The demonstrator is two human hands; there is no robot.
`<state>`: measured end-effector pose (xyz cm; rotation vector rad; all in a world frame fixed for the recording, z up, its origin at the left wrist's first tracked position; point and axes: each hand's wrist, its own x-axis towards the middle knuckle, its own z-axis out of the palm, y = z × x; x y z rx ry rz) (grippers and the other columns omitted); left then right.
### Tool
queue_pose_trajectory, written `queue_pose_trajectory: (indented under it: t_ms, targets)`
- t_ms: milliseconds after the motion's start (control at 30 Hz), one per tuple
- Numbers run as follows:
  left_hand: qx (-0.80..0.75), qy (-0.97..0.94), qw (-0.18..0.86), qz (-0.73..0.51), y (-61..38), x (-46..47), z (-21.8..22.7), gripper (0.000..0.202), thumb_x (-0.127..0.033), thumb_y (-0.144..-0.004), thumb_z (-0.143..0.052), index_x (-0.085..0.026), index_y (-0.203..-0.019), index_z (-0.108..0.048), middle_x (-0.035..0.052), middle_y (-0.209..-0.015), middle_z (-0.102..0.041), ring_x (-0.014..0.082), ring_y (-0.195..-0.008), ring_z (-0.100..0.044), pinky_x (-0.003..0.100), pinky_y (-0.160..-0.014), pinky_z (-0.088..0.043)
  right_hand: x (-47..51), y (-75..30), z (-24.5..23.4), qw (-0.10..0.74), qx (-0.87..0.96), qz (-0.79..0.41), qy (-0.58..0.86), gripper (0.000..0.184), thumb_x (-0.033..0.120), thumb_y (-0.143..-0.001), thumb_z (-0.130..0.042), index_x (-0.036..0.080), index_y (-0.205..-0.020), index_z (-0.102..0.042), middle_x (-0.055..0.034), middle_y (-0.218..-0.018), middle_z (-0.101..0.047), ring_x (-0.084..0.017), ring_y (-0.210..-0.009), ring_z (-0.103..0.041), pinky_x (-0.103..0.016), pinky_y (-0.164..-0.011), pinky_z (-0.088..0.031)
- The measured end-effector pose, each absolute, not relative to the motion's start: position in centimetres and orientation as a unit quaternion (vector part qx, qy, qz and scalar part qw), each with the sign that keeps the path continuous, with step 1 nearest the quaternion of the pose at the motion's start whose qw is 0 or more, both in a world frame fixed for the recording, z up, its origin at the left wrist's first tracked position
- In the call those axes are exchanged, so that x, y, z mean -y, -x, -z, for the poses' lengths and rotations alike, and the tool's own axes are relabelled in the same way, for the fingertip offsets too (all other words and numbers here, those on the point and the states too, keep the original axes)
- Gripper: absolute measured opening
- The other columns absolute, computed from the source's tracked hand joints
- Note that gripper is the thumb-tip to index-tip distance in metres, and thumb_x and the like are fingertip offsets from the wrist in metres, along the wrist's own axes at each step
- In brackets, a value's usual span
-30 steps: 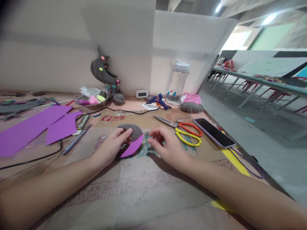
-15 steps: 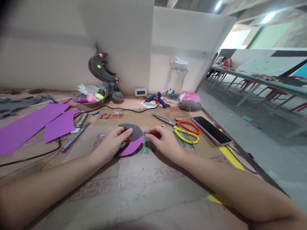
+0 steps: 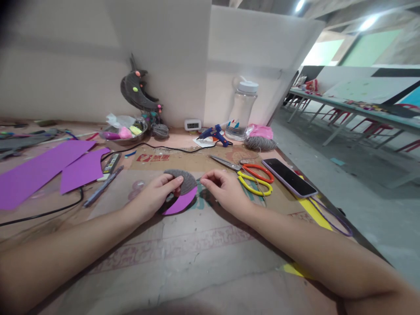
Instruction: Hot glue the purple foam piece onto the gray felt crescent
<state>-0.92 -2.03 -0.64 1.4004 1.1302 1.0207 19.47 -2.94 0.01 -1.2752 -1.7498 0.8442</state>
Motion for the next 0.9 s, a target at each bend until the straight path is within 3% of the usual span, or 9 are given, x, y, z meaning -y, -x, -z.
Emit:
queue_pose_trajectory:
  t_ms: [167, 333, 467, 700, 800, 900]
  targets:
    - [-0.465, -0.572, 0.524, -0.427, 0.9, 2.1, 0.5, 0.031, -0.042, -0.078, -0.063, -0.018, -0.059, -0.057, -0.0006, -0.059, -0.055, 0.0129, -0.057, -0.050, 0.025, -0.058, -0.038, 2.7, -19.5, 0.1, 0.383, 0.699, -0.336, 0.501, 0.023, 0.040, -0.085, -0.058, 0.017, -0.084, -0.064, 0.0007, -0.067, -0.060, -0.010, -0.051, -0.049, -0.023, -0.049, -0.041]
    - [-0.448, -0.543, 0.546, -0.454, 0.8, 2.1, 0.6, 0.032, -0.043, -0.077, -0.064, -0.018, -0.060, -0.054, -0.0026, -0.057, -0.053, 0.0107, -0.053, -0.048, 0.023, -0.055, -0.036, 2.0, -19.9, 0.2, 0.422, 0.665, -0.361, 0.499, 0.027, 0.039, -0.087, -0.054, 0.019, -0.104, -0.061, -0.0027, -0.089, -0.065, -0.008, -0.050, -0.049, -0.023, -0.048, -0.041]
    - [-0.459, -0.498, 0.573, -0.462, 0.8, 2.1, 0.6, 0.033, -0.045, -0.078, -0.063, -0.018, -0.062, -0.050, -0.0044, -0.055, -0.050, 0.0090, -0.050, -0.045, 0.021, -0.049, -0.033, 1.2, -20.7, -0.3, 0.498, 0.632, -0.332, 0.493, 0.022, 0.040, -0.086, -0.058, 0.020, -0.096, -0.057, 0.0048, -0.065, -0.052, -0.008, -0.047, -0.044, -0.022, -0.045, -0.036]
    - [-0.476, -0.473, 0.573, -0.471, 0.8, 2.2, 0.7, 0.035, -0.044, -0.077, -0.064, -0.019, -0.065, -0.044, -0.0073, -0.053, -0.045, 0.0072, -0.046, -0.041, 0.019, -0.045, -0.028, -0.4, -23.4, -3.1, 0.483, 0.666, -0.185, 0.538, 0.030, 0.045, -0.089, -0.051, 0.018, -0.082, -0.062, 0.0058, -0.051, -0.041, -0.010, -0.046, -0.038, -0.023, -0.047, -0.029]
    - [-0.477, -0.478, 0.569, -0.469, 0.9, 2.2, 0.8, 0.035, -0.045, -0.078, -0.064, -0.019, -0.065, -0.044, -0.0078, -0.053, -0.043, 0.0069, -0.046, -0.039, 0.019, -0.044, -0.027, -0.9, -24.5, -3.8, 0.441, 0.693, -0.100, 0.561, 0.029, 0.041, -0.089, -0.051, 0.017, -0.078, -0.065, 0.0011, -0.061, -0.055, -0.012, -0.055, -0.048, -0.024, -0.053, -0.035]
    - [-0.478, -0.484, 0.563, -0.468, 0.8, 2.2, 0.6, 0.035, -0.045, -0.079, -0.063, -0.019, -0.065, -0.044, -0.0079, -0.053, -0.043, 0.0067, -0.046, -0.039, 0.019, -0.045, -0.027, -1.2, -25.0, -4.0, 0.369, 0.744, -0.053, 0.555, 0.022, 0.031, -0.087, -0.054, 0.017, -0.098, -0.067, -0.0033, -0.079, -0.066, -0.015, -0.065, -0.056, -0.027, -0.060, -0.042]
